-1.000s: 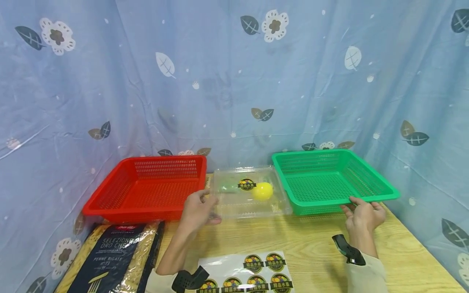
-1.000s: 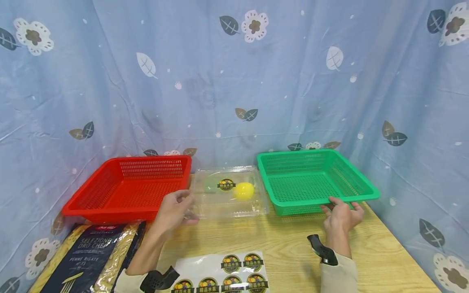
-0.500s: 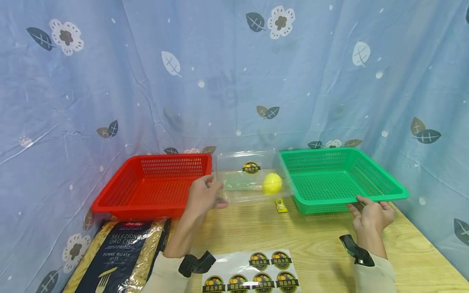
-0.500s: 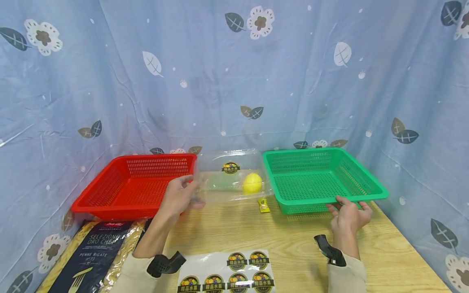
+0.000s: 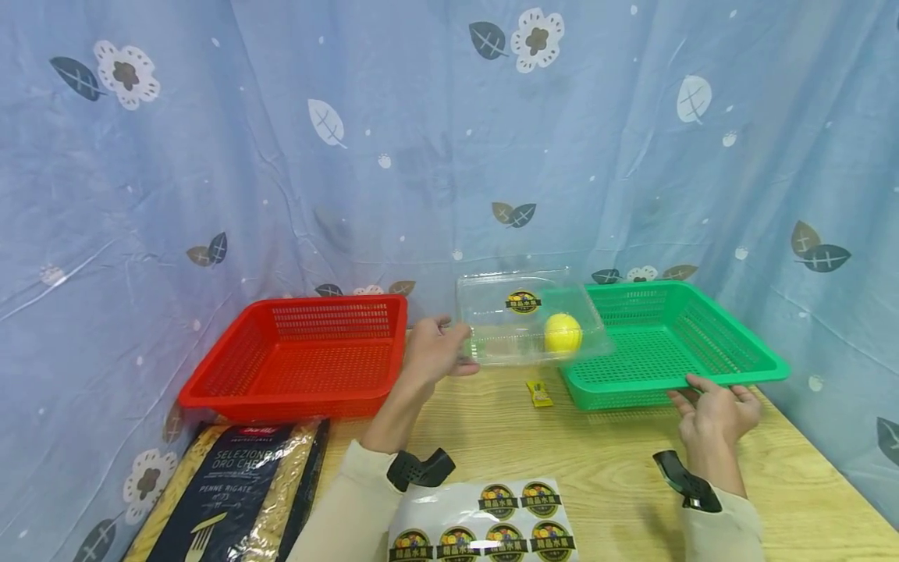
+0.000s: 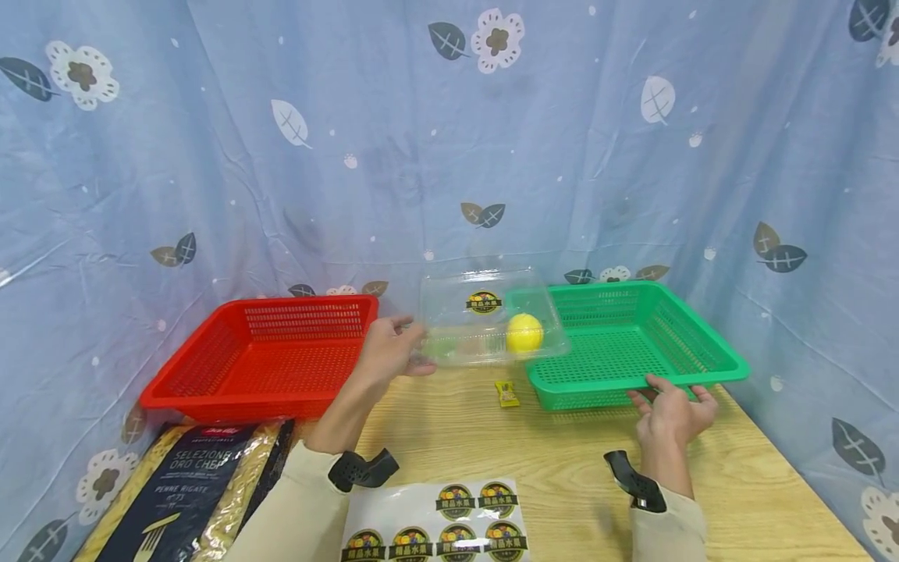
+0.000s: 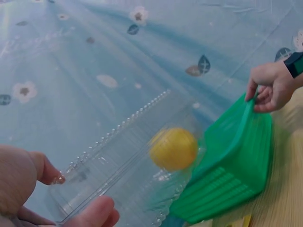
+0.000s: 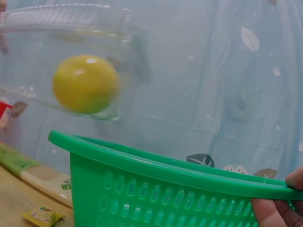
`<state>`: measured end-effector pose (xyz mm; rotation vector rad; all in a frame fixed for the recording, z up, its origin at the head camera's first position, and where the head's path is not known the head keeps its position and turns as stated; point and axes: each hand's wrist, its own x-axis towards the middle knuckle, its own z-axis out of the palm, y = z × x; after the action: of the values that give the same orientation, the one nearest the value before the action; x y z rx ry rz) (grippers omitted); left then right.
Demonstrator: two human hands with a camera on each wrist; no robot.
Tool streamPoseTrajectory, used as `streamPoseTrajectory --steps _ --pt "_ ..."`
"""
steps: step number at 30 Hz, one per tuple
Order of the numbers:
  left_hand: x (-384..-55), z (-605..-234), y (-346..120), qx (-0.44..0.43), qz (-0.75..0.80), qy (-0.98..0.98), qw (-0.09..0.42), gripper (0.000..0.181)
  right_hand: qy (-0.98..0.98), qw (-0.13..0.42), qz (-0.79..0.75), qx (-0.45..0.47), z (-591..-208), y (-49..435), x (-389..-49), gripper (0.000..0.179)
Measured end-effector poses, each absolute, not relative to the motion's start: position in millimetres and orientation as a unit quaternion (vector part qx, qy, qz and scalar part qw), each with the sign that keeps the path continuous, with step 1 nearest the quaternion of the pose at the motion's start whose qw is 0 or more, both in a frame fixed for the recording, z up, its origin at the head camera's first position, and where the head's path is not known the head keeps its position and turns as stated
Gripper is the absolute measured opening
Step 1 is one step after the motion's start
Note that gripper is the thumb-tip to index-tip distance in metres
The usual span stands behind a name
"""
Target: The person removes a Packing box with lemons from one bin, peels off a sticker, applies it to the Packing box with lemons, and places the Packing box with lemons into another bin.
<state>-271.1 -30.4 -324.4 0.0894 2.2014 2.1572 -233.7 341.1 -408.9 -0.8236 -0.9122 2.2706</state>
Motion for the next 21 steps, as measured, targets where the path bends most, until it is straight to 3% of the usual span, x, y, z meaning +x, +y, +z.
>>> streamPoseTrajectory --steps 9,21 --pt "-284 -318 10 0.016 0.703 0.708 0.06 0.071 -0.337 0.288 0.845 -0.298 -409 340 -236 0.043" --pt "-294 -321 64 -0.007 0.733 0.677 0.059 0.068 -0.338 0.295 0.845 -0.291 -411 337 -235 0.035"
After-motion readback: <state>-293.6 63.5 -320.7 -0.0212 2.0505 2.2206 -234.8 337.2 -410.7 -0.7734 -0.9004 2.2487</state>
